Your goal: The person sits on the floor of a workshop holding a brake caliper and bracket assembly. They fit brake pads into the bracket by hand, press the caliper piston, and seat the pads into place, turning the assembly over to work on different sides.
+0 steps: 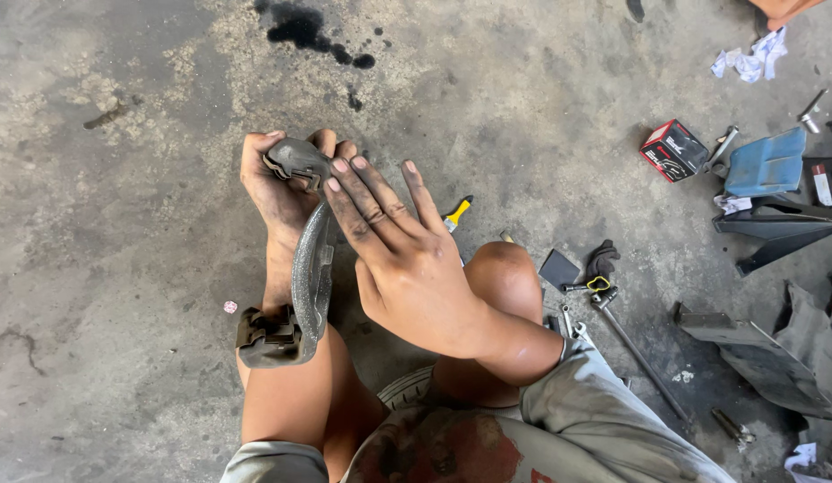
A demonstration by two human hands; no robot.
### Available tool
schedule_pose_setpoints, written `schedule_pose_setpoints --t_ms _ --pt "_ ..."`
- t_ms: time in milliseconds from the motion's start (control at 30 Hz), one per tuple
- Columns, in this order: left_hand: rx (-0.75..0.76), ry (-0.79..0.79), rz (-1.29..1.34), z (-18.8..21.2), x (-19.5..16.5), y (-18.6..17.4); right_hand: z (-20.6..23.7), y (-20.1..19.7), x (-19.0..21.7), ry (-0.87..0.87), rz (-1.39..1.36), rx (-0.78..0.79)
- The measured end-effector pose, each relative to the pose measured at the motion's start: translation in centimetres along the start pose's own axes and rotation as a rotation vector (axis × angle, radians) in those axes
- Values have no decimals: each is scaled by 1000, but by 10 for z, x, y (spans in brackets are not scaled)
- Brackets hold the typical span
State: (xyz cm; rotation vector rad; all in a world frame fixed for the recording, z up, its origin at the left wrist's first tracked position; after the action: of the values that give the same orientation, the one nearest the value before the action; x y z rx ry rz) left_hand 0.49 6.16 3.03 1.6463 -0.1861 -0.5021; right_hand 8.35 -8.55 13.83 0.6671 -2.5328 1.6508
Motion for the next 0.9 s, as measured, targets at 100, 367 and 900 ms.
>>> schedule_pose_setpoints --t_ms 100,367,900 --pt "-131 16 -31 0 -2 -6 -3 0 3 1 -18 0" --pt "-87 -17 -95 1 -4 -12 -3 -1 7 2 22 19" --pt "67 -132 -11 1 -2 -8 -6 11 -3 29 -311 -278"
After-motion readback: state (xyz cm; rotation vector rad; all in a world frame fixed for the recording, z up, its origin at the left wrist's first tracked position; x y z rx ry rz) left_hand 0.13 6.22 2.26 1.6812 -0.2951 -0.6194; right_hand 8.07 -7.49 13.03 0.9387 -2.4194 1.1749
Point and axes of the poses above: each hand's wrist, its own z-axis away from the middle knuckle, its own y-axis out of the palm, x = y × z, the point moved 3 cm from there along -z, towards the middle knuckle, and after that the axes turned 1 degree about y, right-handed, at the moved point
